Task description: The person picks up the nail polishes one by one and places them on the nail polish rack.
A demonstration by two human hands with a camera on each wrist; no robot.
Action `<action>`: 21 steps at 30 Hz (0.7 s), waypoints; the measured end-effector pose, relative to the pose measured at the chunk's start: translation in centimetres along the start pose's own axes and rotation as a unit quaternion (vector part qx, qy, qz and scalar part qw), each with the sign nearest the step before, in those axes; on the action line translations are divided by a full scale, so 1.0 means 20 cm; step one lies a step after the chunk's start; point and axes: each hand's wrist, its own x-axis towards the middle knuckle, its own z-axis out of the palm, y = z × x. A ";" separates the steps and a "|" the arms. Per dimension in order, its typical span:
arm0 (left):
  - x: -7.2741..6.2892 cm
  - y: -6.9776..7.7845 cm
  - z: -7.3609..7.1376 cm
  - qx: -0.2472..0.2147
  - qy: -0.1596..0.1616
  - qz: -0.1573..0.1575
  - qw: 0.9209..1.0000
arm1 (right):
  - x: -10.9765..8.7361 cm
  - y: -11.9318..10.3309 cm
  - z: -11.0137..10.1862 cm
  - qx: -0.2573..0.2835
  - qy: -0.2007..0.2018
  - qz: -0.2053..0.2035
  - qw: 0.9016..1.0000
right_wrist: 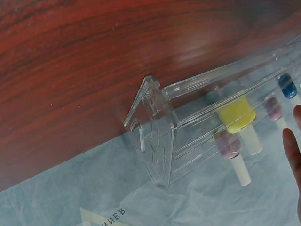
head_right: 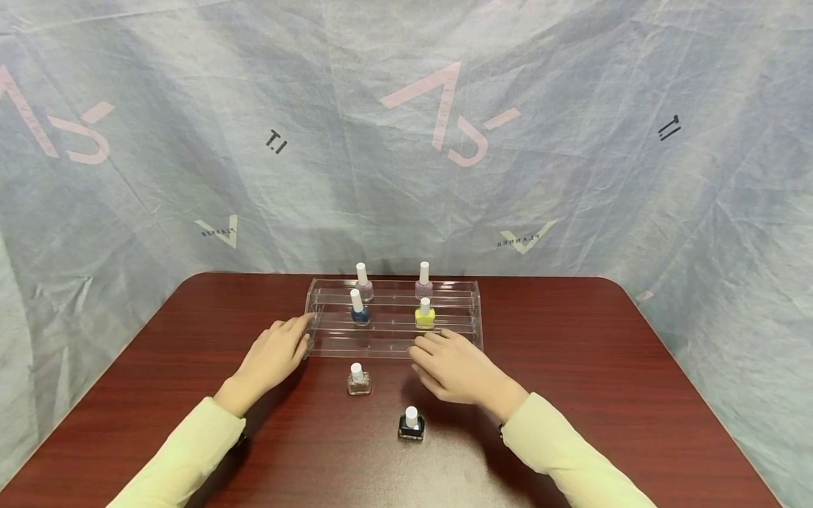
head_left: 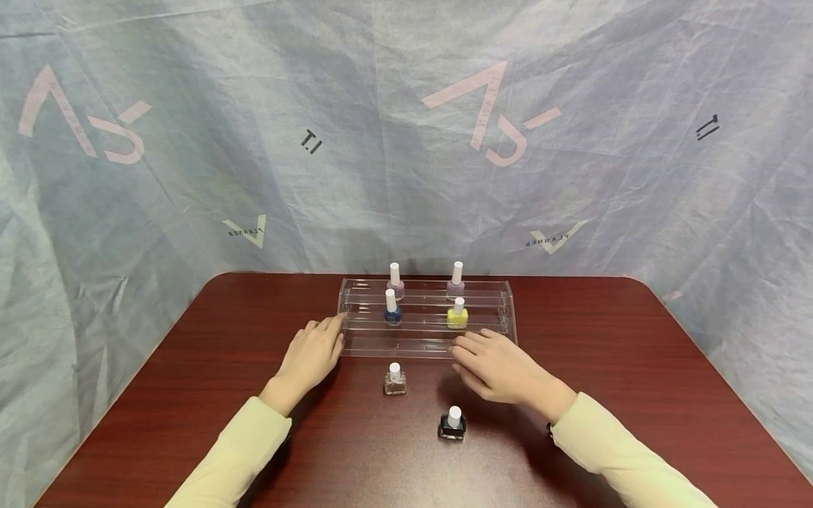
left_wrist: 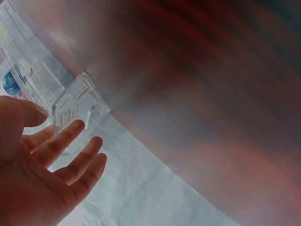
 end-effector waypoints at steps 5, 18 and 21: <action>0.00 0.00 0.00 0.002 -0.004 -0.001 1.000 | -0.02 -0.02 -0.01 0.006 0.005 -0.009 1.000; 0.00 0.00 0.00 0.000 -0.005 -0.002 1.000 | -0.04 -0.09 -0.03 0.015 0.018 -0.041 0.999; 0.00 0.00 0.00 0.000 -0.005 -0.002 1.000 | -0.05 -0.10 -0.03 0.021 0.019 -0.049 0.998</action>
